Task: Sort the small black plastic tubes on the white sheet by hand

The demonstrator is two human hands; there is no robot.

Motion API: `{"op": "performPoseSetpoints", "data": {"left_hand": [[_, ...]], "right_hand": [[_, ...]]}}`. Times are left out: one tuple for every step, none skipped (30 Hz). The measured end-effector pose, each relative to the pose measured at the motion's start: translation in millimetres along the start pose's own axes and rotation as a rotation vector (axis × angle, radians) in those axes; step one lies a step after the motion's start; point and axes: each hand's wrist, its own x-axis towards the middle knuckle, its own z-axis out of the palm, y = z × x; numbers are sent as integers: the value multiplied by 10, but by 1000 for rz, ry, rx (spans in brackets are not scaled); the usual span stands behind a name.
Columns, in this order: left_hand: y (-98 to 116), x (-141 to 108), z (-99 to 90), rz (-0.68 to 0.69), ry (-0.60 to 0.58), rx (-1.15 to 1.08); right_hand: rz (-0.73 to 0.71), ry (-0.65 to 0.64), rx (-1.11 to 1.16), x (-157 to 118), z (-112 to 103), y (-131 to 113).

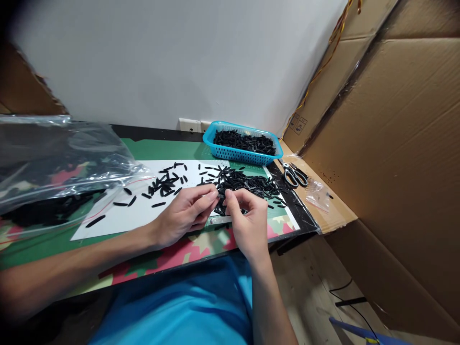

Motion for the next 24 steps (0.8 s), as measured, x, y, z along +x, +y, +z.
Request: {"op": "performPoseSetpoints", "data": {"left_hand": [[-2, -2, -6, 12, -5, 22], [-3, -3, -11, 24, -11, 41], [-4, -4, -13, 35, -13, 54], [-4, -5, -14, 42, -12, 60], [-4, -6, -12, 46, -9, 60], [-2, -7, -9, 47, -5, 54], [-1, -8, -5, 45, -3, 46], [1, -8, -2, 42, -2, 38], [2, -8, 2, 38, -3, 31], [3, -8, 4, 33, -5, 25], [3, -7, 5, 29, -9, 20], [3, -6, 5, 25, -14, 14], [2, -5, 5, 20, -17, 4], [0, -4, 5, 12, -18, -9], [-3, -4, 4, 1, -16, -24], [-7, -5, 3, -9, -13, -40], [-12, -8, 2, -17, -10, -53], [-17, -11, 1, -24, -9, -60], [-23, -15, 0, -26, -9, -62], [-29, -20, -2, -25, -11, -58], [-34, -24, -5, -21, -13, -52], [-38, -28, -7, -12, -8, -45], [-40, -32, -10, -4, -2, -39], [-40, -36, -11, 8, 8, -36]], "right_hand": [[2, -1, -4, -2, 1, -2], [4, -2, -7, -3, 2, -5], [6, -3, -8, -4, 3, -8], [7, -5, -8, -5, 3, -12], [8, -5, -5, -5, 4, -15], [8, -5, -3, -6, 5, -17], [8, -5, 0, -5, 6, -18], [6, -5, 3, -5, 7, -17], [6, -6, 4, -5, 8, -16], [5, -6, 4, -4, 9, -13], [5, -8, 2, -3, 9, -10], [6, -10, 1, -3, 8, -8], [8, -11, 1, -3, 8, -6], [11, -12, 0, -3, 7, -7], [14, -11, 1, -5, 6, -10], [14, -11, 5, -6, 6, -16], [14, -14, 10, -8, 6, -24], [13, -19, 18, -11, 7, -35], [13, -27, 24, -13, 10, -49], [11, -34, 27, -16, 14, -64], [8, -40, 25, -21, 20, -78], [0, -44, 15, -26, 26, -92], [-12, -46, -1, -34, 34, -103], [-31, -50, -25, -44, 41, -112]]}}
